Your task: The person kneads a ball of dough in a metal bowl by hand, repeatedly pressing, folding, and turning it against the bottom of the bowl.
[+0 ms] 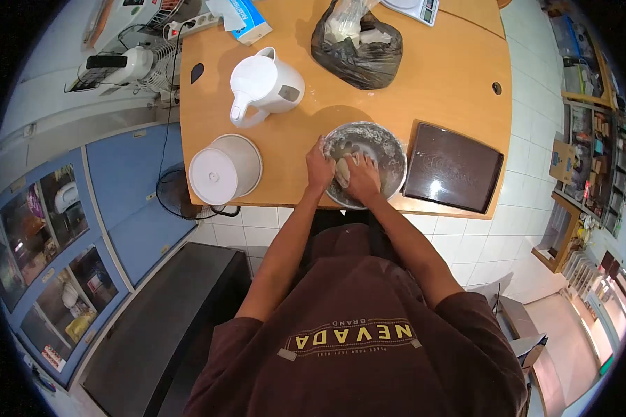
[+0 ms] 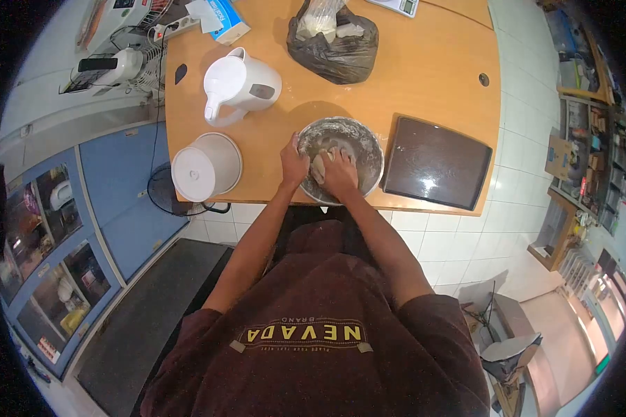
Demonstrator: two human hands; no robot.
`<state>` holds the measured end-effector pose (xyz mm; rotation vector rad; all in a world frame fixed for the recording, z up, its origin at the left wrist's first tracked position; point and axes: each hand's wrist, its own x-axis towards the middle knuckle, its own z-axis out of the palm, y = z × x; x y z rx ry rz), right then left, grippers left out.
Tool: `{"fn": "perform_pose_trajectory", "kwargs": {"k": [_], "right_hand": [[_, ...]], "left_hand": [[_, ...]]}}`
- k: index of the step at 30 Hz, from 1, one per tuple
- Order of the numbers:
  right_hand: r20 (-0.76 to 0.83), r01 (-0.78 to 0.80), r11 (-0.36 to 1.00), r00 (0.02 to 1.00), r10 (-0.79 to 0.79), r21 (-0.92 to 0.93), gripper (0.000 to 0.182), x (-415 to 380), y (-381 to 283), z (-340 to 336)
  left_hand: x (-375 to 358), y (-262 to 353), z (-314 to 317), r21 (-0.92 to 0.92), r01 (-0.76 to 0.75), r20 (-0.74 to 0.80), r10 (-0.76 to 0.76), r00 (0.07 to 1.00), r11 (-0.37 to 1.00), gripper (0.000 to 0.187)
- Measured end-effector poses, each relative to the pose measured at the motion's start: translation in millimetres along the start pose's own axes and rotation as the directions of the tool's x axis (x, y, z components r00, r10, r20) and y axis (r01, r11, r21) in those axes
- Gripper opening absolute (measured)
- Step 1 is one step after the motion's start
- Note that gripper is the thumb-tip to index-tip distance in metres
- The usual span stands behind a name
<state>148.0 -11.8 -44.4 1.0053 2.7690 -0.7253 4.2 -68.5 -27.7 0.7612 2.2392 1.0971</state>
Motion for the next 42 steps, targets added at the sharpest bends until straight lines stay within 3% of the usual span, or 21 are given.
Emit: {"fn": "perform_pose_trajectory", "kwargs": {"k": [7,10,11,15,18,22,23,26,29,32,35,38,41,42], "right_hand": [[-0.031,-0.131,0.991,0.991,0.132,0.041,0.051,33.2,-5.1,-10.5],[-0.140,-0.247,0.952,0.952,0.274,0.180,0.043,44.6,-5.9,2.0],[-0.248,-0.272,0.945,0.918,0.311,0.180,0.041,47.9,-4.4,10.9],[-0.078,-0.354,0.689,0.856,0.511,0.633,0.046,47.8,19.9,9.5],[-0.114,-0.215,0.621,0.888,0.446,0.754,0.046,31.7,42.0,-5.1],[-0.227,0.059,0.861,0.972,0.067,0.505,0.051,8.6,35.6,-65.9],[-0.100,0.024,0.921,0.995,0.017,0.389,0.056,2.6,37.7,-69.6],[-0.163,0.202,0.968,0.970,-0.178,0.148,0.060,-7.2,44.0,-58.5],[-0.009,0.057,0.962,0.998,-0.056,0.265,0.055,-9.7,26.4,-61.6],[-0.027,0.068,0.981,0.998,-0.064,0.179,0.050,-12.3,34.8,-24.8],[-0.202,0.213,0.974,0.960,-0.193,0.083,0.043,-7.6,27.1,-19.2],[-0.110,0.103,0.995,0.989,-0.101,0.008,0.042,3.2,22.6,-14.9],[-0.158,0.074,0.996,0.985,-0.067,0.040,0.041,11.6,24.6,-8.3],[-0.162,0.057,0.997,0.986,-0.047,0.055,0.041,13.7,24.6,-8.9]], "left_hand": [[-2.3,-11.6,1.9,0.009,0.028,0.052,-0.029,0.998,1.000,0.060],[5.9,-19.7,4.3,-0.002,-0.055,0.013,0.055,0.998,0.999,0.060],[2.3,-26.5,7.8,-0.002,-0.089,-0.008,0.089,0.996,0.996,0.060],[0.0,-14.7,-0.5,0.069,-0.082,0.025,0.080,0.996,0.994,0.062],[-0.2,-16.7,0.2,0.079,-0.121,-0.021,0.123,0.992,0.989,0.063],[0.3,-7.0,-3.0,0.061,-0.040,-0.017,0.041,0.999,0.997,0.060],[-0.8,-4.7,-3.4,0.056,-0.016,-0.016,0.017,1.000,0.998,0.059],[3.5,-4.0,-4.7,-0.083,0.077,0.029,-0.075,0.997,0.994,0.054],[1.5,-3.8,-2.6,-0.182,0.132,-0.001,-0.134,0.991,0.974,0.050],[0.6,-13.2,2.3,-0.157,0.127,-0.022,-0.132,0.991,0.979,0.048],[2.7,-21.5,4.9,-0.091,0.116,0.006,-0.116,0.993,0.989,0.044],[-9.5,-12.6,2.2,-0.031,0.125,-0.083,-0.127,0.988,0.992,0.038],[-26.6,-22.9,-12.9,0.078,0.191,0.086,-0.197,0.976,0.978,0.039],[-33.0,-14.7,-22.4,0.127,0.267,0.186,-0.287,0.940,0.955,0.039]]}}
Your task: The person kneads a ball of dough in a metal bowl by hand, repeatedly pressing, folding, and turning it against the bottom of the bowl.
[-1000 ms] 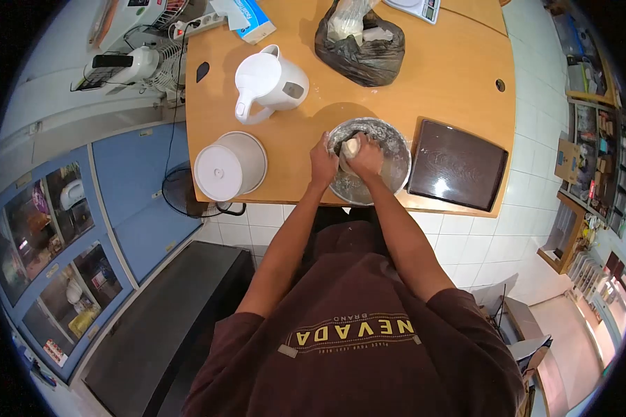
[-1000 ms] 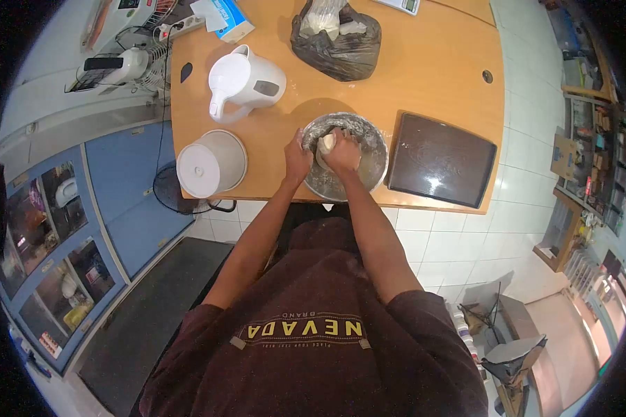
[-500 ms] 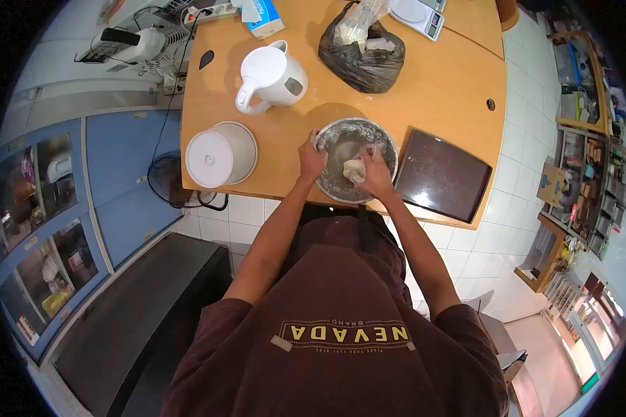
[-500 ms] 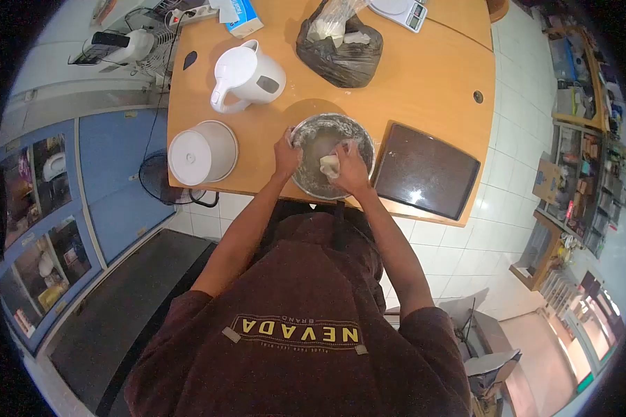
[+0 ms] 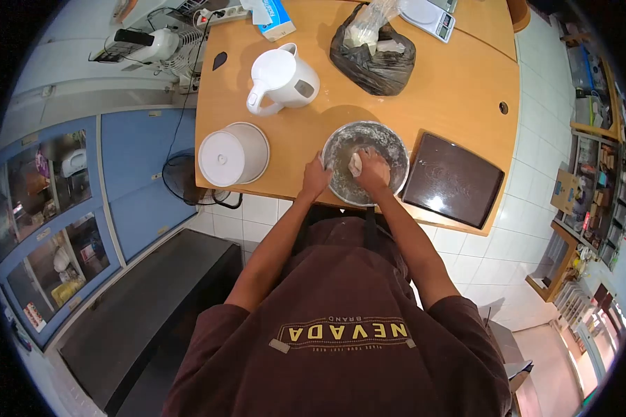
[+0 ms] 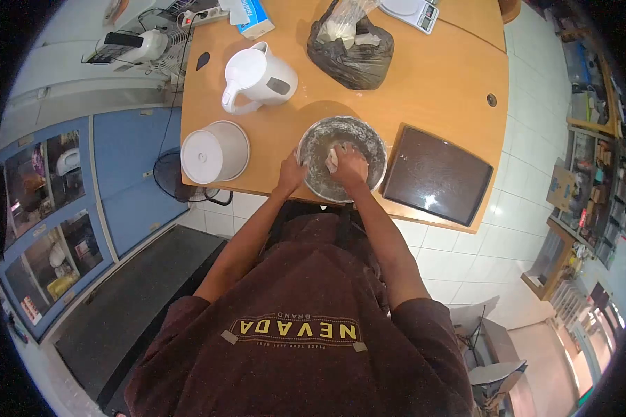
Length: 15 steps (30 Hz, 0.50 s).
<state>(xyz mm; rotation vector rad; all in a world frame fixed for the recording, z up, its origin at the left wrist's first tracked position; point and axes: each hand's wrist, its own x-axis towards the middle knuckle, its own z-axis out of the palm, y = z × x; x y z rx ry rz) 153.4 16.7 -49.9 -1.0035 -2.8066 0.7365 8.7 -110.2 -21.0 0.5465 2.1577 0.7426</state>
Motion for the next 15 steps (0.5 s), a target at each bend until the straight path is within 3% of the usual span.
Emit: {"fn": "perform_pose_trajectory", "kwargs": {"k": [2,5,8,10,11,15], "right_hand": [[-0.009,-0.043,0.999,0.999,0.043,0.022,0.041,4.3,-1.2,-3.2],[-0.074,-0.083,0.994,0.993,0.089,0.072,0.041,7.7,0.7,2.8],[-0.021,-0.183,0.980,0.983,0.185,0.073,0.040,11.4,-5.4,-0.9],[-0.022,-0.189,0.981,0.982,0.190,0.050,0.040,12.9,-4.5,1.6],[-0.022,-0.191,0.981,0.981,0.192,0.039,0.040,14.2,-4.3,3.5],[-0.036,-0.166,0.986,0.985,0.167,0.020,0.040,19.6,-1.2,10.1]], "left_hand": [[-23.1,20.2,-20.1,0.095,0.161,0.212,-0.178,0.961,0.982,0.038],[-25.1,-46.2,20.9,0.064,-0.066,0.043,0.063,0.997,0.996,0.037],[-26.1,-70.1,52.6,-0.046,-0.270,-0.172,0.259,0.950,0.962,0.036],[-34.6,-27.9,33.3,-0.276,0.124,0.056,-0.113,0.992,0.953,0.035],[-38.1,-12.0,25.5,-0.347,0.330,0.196,-0.276,0.941,0.878,0.035],[-40.5,-14.8,31.1,-0.336,0.239,0.118,-0.211,0.970,0.911,0.034]]}}
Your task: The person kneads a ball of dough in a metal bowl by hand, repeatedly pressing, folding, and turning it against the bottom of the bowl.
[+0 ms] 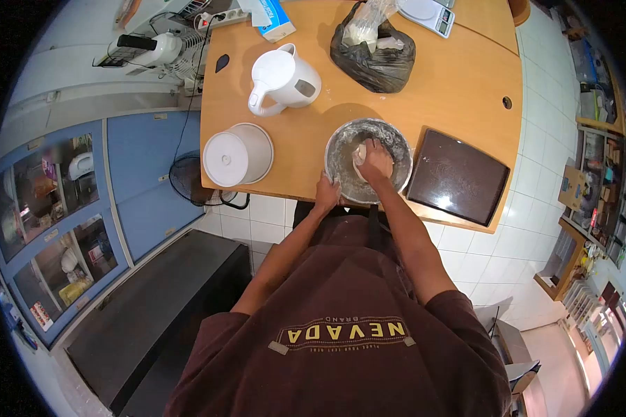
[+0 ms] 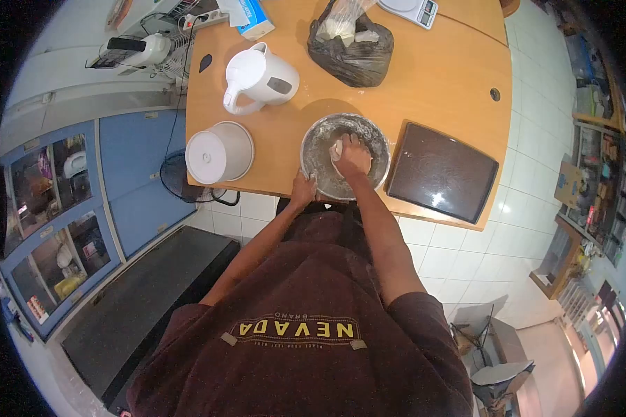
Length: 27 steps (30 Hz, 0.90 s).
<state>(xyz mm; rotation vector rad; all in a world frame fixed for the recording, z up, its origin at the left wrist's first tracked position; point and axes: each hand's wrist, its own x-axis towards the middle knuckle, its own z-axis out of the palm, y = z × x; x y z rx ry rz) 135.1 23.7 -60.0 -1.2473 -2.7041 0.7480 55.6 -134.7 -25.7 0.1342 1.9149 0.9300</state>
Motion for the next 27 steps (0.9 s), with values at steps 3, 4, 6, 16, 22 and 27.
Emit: {"fn": "perform_pose_trajectory", "kwargs": {"k": [3,4,6,16,22,27], "right_hand": [[0.045,-0.017,1.000,0.999,0.017,0.015,0.042,10.5,1.5,-1.2],[0.088,-0.031,0.999,0.996,0.027,0.041,0.043,16.1,4.8,-2.0],[0.134,-0.084,0.992,0.988,0.071,0.096,0.044,17.5,4.4,-6.6],[-0.098,0.026,0.865,0.995,0.027,0.501,0.037,-32.8,4.4,-43.5],[0.002,0.091,0.918,0.995,-0.100,0.386,0.048,-65.7,-8.5,-62.9],[0.154,0.165,0.961,0.967,-0.201,0.221,0.059,-71.7,-10.9,-66.2]], "left_hand": [[1.3,-6.7,6.8,-0.025,-0.163,-0.099,0.160,0.982,0.986,0.036],[4.5,-12.3,8.6,-0.021,-0.214,-0.130,0.210,0.969,0.977,0.037],[9.6,-22.1,6.9,0.094,-0.259,-0.155,0.271,0.950,0.961,0.039],[28.1,-23.2,15.7,-0.533,-0.057,-0.102,0.003,0.995,0.844,0.039],[47.8,-28.9,15.1,-0.685,0.056,-0.081,-0.153,0.985,0.726,0.046],[27.3,-0.6,15.2,-0.176,-0.145,-0.297,0.088,0.951,0.974,0.056]]}}
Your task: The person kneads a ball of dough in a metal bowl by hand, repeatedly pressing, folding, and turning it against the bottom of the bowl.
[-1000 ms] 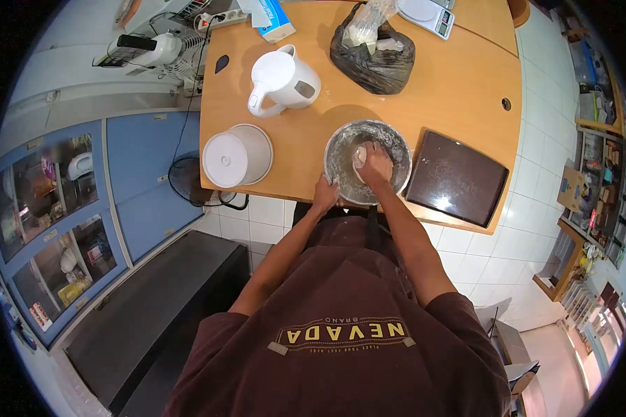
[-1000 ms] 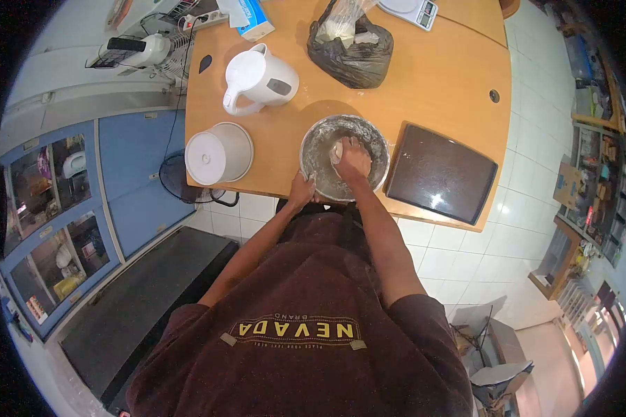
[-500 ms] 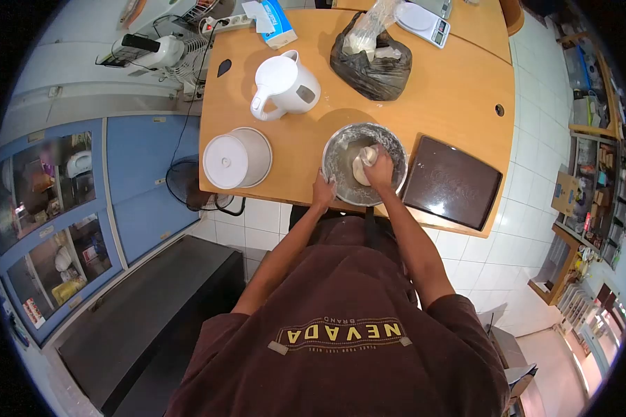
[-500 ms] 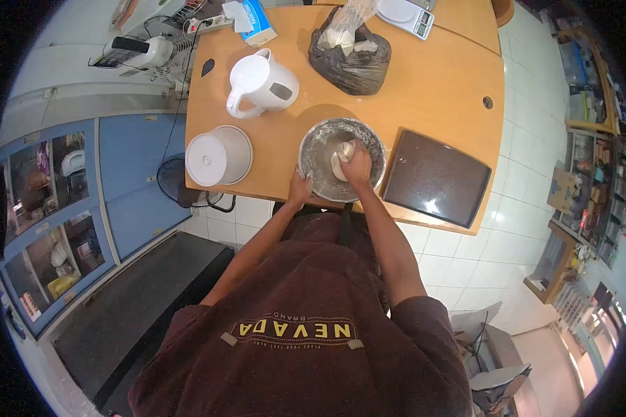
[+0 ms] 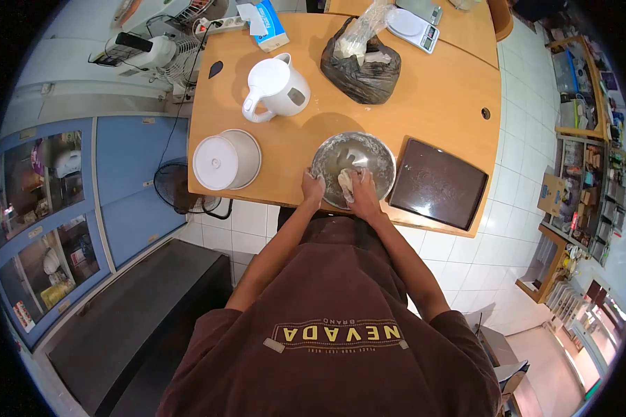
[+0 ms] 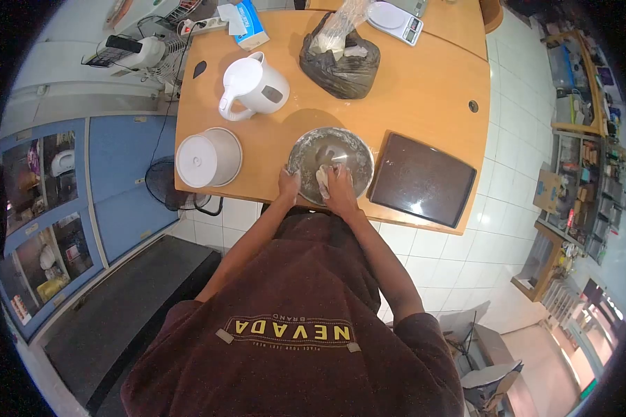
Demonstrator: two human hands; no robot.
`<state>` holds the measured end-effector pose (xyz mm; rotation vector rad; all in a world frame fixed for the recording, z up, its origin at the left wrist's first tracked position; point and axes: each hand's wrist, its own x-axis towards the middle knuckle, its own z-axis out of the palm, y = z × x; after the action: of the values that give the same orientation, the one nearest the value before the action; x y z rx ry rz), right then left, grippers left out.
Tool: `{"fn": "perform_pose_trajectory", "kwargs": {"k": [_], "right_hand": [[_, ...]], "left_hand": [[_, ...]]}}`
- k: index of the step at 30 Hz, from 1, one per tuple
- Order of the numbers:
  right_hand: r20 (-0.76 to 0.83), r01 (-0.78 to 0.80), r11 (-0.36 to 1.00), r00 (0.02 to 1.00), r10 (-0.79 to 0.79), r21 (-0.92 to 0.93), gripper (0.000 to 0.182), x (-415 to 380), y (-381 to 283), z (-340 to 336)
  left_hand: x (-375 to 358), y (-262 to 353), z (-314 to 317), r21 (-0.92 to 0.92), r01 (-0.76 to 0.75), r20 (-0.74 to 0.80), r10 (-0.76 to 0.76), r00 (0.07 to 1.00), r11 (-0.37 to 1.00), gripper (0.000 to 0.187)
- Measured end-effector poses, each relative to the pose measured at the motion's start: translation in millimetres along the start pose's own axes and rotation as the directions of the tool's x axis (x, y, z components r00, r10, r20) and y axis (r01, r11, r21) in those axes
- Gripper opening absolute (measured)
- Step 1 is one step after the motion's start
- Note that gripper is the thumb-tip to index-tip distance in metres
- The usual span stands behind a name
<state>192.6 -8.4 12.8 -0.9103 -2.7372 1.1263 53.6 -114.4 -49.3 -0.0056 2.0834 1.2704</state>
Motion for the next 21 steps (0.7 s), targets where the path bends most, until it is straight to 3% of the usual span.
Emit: {"fn": "perform_pose_trajectory", "kwargs": {"k": [2,5,8,11,14,17,20,21], "right_hand": [[0.015,0.005,1.000,1.000,-0.005,0.016,0.060,1.3,4.4,4.6],[0.057,-0.033,0.997,0.998,0.029,0.065,0.058,6.3,6.5,0.3],[-0.006,0.029,0.999,1.000,-0.029,0.023,0.055,15.5,22.4,10.4],[-0.018,0.047,0.999,0.999,-0.047,-0.013,0.052,25.5,28.5,15.1],[0.027,-0.019,0.999,0.999,0.020,-0.031,0.070,33.1,29.9,15.4],[0.016,0.032,0.999,0.999,-0.032,0.012,0.074,38.8,49.5,20.5],[0.129,-0.036,0.996,0.991,0.025,0.084,0.082,43.3,48.7,0.5],[0.124,-0.030,0.997,0.992,0.021,0.071,0.083,44.2,49.2,-2.6]], "left_hand": [[-5.9,11.0,-8.6,0.199,-0.341,0.056,0.336,0.940,0.919,0.063],[-22.8,42.0,-22.7,0.526,-0.606,0.287,0.546,0.787,0.597,0.078],[-21.5,41.1,-29.7,0.627,-0.614,0.433,0.441,0.786,0.479,0.081],[-15.6,45.2,-33.7,0.696,-0.576,0.469,0.337,0.817,0.429,0.067],[-8.3,53.9,-37.1,0.709,-0.691,0.598,0.397,0.696,0.144,0.068],[-3.4,81.1,-47.6,0.501,-0.865,0.859,0.130,0.495,-0.022,0.072],[3.9,87.7,-56.6,0.241,-0.954,0.967,0.125,0.221,-0.177,0.060],[12.0,82.2,-58.6,0.225,-0.951,0.974,0.075,0.214,-0.214,0.057]]}}
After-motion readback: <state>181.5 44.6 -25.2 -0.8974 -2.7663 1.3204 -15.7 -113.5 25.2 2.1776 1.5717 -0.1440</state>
